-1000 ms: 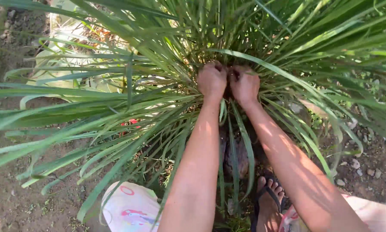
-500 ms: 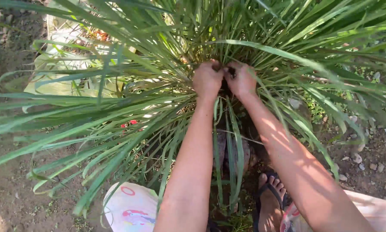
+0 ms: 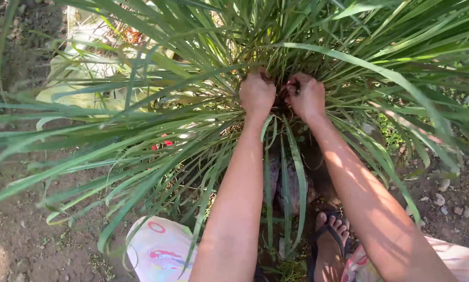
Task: Harvesting lemongrass stalks from a plant using pruning shears.
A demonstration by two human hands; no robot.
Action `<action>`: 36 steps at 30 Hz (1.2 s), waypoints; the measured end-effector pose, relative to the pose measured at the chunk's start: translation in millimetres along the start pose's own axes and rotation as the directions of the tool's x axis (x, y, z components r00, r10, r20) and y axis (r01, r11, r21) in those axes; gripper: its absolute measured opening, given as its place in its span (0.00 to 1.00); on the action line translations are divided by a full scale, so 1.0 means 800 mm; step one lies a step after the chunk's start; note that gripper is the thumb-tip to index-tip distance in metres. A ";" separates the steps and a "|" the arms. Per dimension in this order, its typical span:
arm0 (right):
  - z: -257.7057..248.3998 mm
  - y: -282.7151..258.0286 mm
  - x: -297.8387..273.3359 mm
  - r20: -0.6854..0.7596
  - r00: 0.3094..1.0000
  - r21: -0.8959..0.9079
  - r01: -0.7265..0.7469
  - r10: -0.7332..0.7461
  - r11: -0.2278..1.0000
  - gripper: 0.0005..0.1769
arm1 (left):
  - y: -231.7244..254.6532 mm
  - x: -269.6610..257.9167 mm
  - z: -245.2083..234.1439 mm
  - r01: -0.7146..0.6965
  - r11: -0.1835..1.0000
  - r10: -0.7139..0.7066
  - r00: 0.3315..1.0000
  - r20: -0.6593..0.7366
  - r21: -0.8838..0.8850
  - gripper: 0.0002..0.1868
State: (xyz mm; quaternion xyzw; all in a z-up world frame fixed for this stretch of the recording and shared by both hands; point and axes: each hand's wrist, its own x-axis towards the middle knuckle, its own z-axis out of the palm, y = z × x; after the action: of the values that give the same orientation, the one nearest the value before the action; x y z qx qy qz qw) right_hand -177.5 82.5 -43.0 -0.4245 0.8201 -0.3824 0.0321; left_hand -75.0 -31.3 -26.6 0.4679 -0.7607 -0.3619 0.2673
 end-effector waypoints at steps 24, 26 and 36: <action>-0.008 -0.017 0.004 0.369 0.881 0.351 -0.427 0.296 0.834 0.04 | 0.003 0.008 -0.011 0.052 0.991 -0.078 0.973 0.215 0.122 0.13; 0.000 -0.008 0.004 0.318 0.919 0.261 -0.321 0.233 0.910 0.04 | 0.022 0.005 -0.021 0.061 0.985 -0.103 0.958 0.269 0.158 0.16; 0.023 0.031 -0.005 0.272 0.940 0.450 -0.315 0.208 0.836 0.06 | -0.034 -0.001 0.017 -0.106 0.984 0.093 0.991 0.094 0.141 0.11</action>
State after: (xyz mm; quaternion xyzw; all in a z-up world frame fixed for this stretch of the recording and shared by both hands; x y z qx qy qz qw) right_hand -184.3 82.8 -73.1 -0.3242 0.7395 -0.5206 0.2773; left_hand -70.2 -34.5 -56.7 0.4313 -0.8183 -0.3119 0.2167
